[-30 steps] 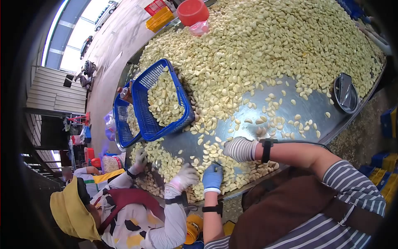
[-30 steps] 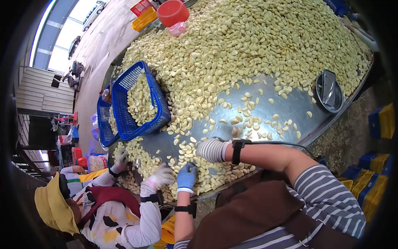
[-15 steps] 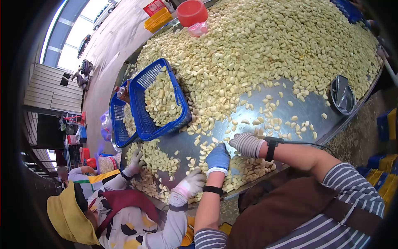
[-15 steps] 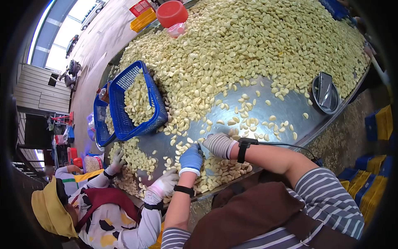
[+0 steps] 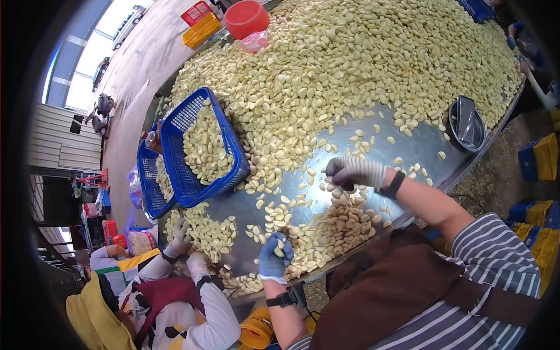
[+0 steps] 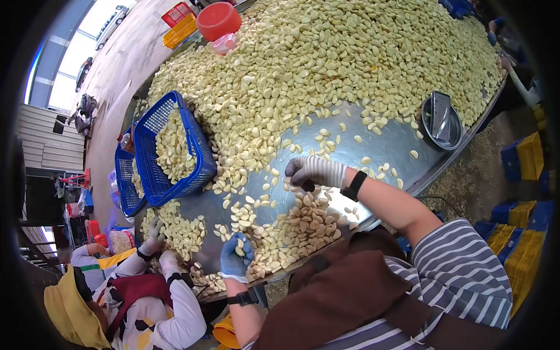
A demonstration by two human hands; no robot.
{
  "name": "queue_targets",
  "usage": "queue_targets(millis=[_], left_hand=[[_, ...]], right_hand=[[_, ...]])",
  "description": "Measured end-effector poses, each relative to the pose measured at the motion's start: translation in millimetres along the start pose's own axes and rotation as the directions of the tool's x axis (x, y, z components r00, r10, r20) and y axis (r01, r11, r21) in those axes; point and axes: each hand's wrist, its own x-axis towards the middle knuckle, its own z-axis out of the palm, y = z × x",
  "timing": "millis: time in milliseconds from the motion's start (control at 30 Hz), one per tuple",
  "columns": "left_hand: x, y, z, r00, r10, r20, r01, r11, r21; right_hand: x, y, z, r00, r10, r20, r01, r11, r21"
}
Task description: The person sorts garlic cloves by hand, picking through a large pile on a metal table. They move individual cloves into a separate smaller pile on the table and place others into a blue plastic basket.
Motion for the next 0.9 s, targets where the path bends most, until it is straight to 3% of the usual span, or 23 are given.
queue_targets(millis=[33,67,100,167,233,267,333,367,400,433,467,500,567,600,633,667,700,733,767,800,833,867,900], left_hand=[[-15.6,-3.5,14.6,0.997,0.026,-0.076,-0.019,0.995,0.094],[-25.2,-9.1,24.6,0.986,0.063,-0.153,-0.033,0.981,0.190],[-26.6,-17.8,31.1,0.998,0.020,-0.063,-0.012,0.993,0.117],[-21.5,-35.9,23.4,0.967,-0.159,-0.200,0.235,0.860,0.453],[-6.9,-77.8,-10.5,0.996,-0.083,-0.022,0.048,0.328,0.943],[-5.9,-79.3,-14.1,0.990,-0.073,-0.124,0.142,0.371,0.918],[-16.6,-62.0,-47.0,0.978,0.028,-0.206,0.197,0.179,0.964],[-22.3,-50.4,-66.4,0.878,0.038,-0.478,0.444,0.310,0.841],[-37.5,-29.9,-57.3,0.806,0.221,-0.550,0.509,0.218,0.833],[-43.9,-32.4,-112.6,0.656,0.484,-0.578,0.607,0.116,0.786],[-60.0,-21.4,-117.4,0.648,0.517,-0.560,0.673,-0.045,0.738],[-59.2,-25.9,-165.6,0.572,0.523,-0.632,0.595,0.265,0.759],[-54.2,-10.4,-83.5,0.636,0.596,-0.490,0.409,0.278,0.869],[-45.3,-8.2,-32.9,0.697,0.515,-0.499,0.340,0.376,0.862],[-31.6,-13.1,4.6,0.757,0.437,-0.486,0.269,0.470,0.841],[-13.0,-26.3,10.2,0.837,0.446,-0.316,0.176,0.328,0.928],[3.5,-40.0,12.3,0.892,0.429,-0.139,0.065,0.184,0.981],[12.9,-54.1,21.9,0.922,0.386,-0.030,-0.013,0.110,0.994],[18.5,-61.9,27.5,0.938,0.338,0.073,-0.092,0.040,0.995],[16.0,-59.8,30.0,0.934,0.352,0.067,-0.086,0.041,0.995],[8.8,-56.9,32.7,0.925,0.372,-0.071,0.061,0.040,0.997],[3.1,-55.0,32.1,0.900,0.386,-0.202,0.204,0.038,0.978],[0.8,-49.8,5.4,0.811,0.523,-0.263,0.227,0.133,0.965]], right_hand=[[-8.9,-2.9,-1.8,0.997,-0.063,0.042,0.049,0.961,0.274],[-17.3,-6.0,-1.4,0.999,-0.042,0.017,0.035,0.953,0.301],[-24.1,-13.9,5.8,1.000,-0.025,-0.002,0.024,0.943,0.332],[-11.4,5.7,-0.6,1.000,-0.006,0.018,0.001,0.959,0.285],[-14.5,-0.1,7.2,0.995,0.093,-0.035,-0.087,0.987,0.134],[-16.9,0.3,7.9,0.995,0.096,-0.020,-0.093,0.990,0.105],[-27.9,-4.8,2.9,0.995,0.096,-0.009,-0.095,0.993,0.073],[-38.5,-11.1,-0.1,0.990,0.123,-0.073,-0.129,0.988,-0.085],[-45.4,-13.9,-4.5,0.981,0.138,-0.139,-0.168,0.957,-0.237],[-47.2,-11.2,-11.7,0.981,0.137,-0.140,-0.167,0.958,-0.235],[-47.5,-5.2,-19.6,0.978,0.161,-0.133,-0.199,0.912,-0.358],[-46.6,-0.2,-24.6,0.974,0.186,-0.131,-0.226,0.851,-0.475],[-30.5,3.9,-9.6,0.956,0.292,-0.003,-0.166,0.538,-0.827],[-15.1,10.5,7.4,0.963,0.260,0.068,0.010,0.219,-0.976],[-0.6,24.8,19.1,0.958,0.247,0.142,0.180,-0.137,-0.974],[22.8,70.6,1.2,0.932,-0.220,0.290,0.280,-0.073,-0.957],[43.5,105.7,-17.2,0.686,-0.640,0.346,0.396,-0.070,-0.915],[45.2,77.7,-2.5,0.680,-0.643,0.353,0.400,-0.078,-0.913],[44.2,21.9,28.9,0.896,-0.424,0.131,0.181,0.078,-0.980],[44.5,-15.3,47.5,0.984,-0.142,-0.106,-0.082,0.163,-0.983],[42.7,-22.0,44.3,0.985,-0.143,-0.096,-0.072,0.166,-0.984],[35.1,-22.1,34.2,0.992,-0.117,-0.040,0.000,0.322,-0.947],[25.2,-18.9,23.1,0.995,-0.098,0.014,0.058,0.471,-0.880]])
